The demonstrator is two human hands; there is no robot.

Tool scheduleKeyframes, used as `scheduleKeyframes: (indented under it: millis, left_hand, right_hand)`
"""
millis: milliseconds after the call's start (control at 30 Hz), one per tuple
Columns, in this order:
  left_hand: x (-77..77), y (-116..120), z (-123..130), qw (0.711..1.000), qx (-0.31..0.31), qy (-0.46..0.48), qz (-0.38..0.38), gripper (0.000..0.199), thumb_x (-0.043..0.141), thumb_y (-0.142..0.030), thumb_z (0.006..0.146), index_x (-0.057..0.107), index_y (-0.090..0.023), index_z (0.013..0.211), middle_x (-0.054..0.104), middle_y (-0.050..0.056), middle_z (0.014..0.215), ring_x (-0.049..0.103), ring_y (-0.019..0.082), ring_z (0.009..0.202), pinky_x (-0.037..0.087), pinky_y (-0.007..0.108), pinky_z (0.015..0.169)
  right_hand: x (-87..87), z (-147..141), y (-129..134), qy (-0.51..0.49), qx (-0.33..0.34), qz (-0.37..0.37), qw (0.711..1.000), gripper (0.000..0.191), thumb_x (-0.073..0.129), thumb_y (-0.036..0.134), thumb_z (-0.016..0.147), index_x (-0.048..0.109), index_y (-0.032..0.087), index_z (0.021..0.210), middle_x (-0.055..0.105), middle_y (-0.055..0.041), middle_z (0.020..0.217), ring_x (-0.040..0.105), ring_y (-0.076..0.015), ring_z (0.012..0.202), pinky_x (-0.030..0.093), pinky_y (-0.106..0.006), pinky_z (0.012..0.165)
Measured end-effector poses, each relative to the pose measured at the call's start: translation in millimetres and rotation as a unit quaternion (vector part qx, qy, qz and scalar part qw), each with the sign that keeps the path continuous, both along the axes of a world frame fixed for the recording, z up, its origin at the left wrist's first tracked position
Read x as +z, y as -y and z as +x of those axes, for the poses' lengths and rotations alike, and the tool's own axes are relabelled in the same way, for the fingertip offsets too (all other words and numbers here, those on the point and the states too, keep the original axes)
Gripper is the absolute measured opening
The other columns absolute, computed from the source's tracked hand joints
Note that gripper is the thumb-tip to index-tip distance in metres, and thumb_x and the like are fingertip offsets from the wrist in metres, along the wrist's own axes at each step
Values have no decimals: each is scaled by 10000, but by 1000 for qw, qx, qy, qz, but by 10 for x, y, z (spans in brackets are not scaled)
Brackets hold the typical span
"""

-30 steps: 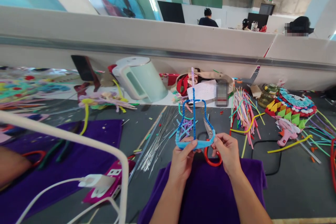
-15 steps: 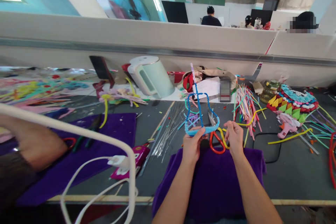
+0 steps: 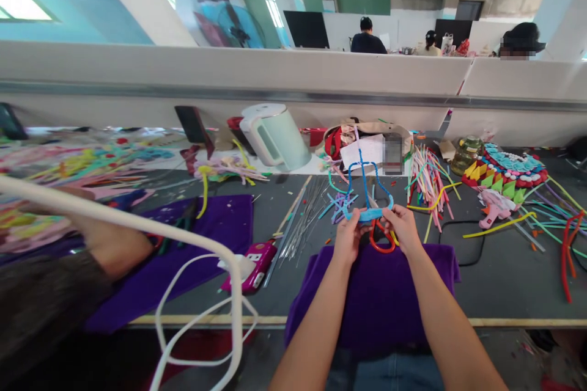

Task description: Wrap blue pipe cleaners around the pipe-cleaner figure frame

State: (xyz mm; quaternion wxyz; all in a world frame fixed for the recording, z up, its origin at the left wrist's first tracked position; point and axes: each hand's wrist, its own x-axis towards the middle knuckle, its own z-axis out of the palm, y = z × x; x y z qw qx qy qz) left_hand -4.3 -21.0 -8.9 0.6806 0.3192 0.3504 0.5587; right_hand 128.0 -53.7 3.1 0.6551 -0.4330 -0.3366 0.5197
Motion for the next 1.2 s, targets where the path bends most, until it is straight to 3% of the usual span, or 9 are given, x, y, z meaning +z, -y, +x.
scheduleKeyframes:
  millis: [267, 433, 633, 900, 1067, 1200]
  left_hand:
    - [-106, -36, -2, 999, -36, 5, -27, 343, 815, -216, 570, 653, -113, 854, 687, 29, 702, 643, 131, 580, 537, 223, 515]
    - [-116, -32, 10, 999, -20, -13, -28, 363, 825, -187, 544, 639, -108, 846, 686, 19, 672, 638, 126, 552, 527, 210, 504]
    - [-139, -45, 4, 999, -19, -15, -24, 367, 834, -155, 510, 639, -104, 817, 687, 18, 664, 636, 122, 543, 529, 211, 539]
    - [-145, -36, -1, 999, -14, -43, -11, 359, 829, -195, 550, 654, -112, 852, 698, 20, 690, 629, 115, 528, 524, 218, 539]
    - [-133, -37, -1, 999, -37, -20, -7, 316, 806, -260, 598, 673, -113, 842, 702, 40, 775, 663, 154, 680, 556, 262, 619]
    - [-114, -37, -7, 998, -55, -17, -2, 361, 782, -270, 630, 679, -122, 942, 707, 58, 856, 672, 172, 749, 568, 290, 682]
  right_hand:
    - [-109, 53, -43, -38, 10, 1, 999, 312, 749, 407, 615, 576, 153, 671, 563, 56, 517, 439, -55, 393, 421, -178, 373]
    - [-185, 25, -65, -62, 44, 3, 997, 329, 733, 449, 650, 572, 162, 667, 565, 52, 498, 444, -55, 342, 388, -173, 335]
    - [-200, -2, -68, -57, 33, 15, 998, 334, 739, 438, 651, 558, 159, 632, 576, 39, 471, 468, -63, 315, 360, -163, 317]
    - [-180, -1, -63, -82, 31, 10, 996, 330, 748, 434, 643, 575, 161, 708, 558, 60, 495, 424, -41, 340, 380, -156, 334]
    - [-167, 19, -71, -72, 9, 6, 997, 327, 756, 425, 632, 574, 157, 682, 533, 65, 479, 401, -36, 333, 349, -153, 315]
    - [-179, 42, -84, -68, -2, 2, 998, 332, 748, 433, 631, 560, 160, 651, 533, 64, 480, 394, -33, 331, 354, -159, 321]
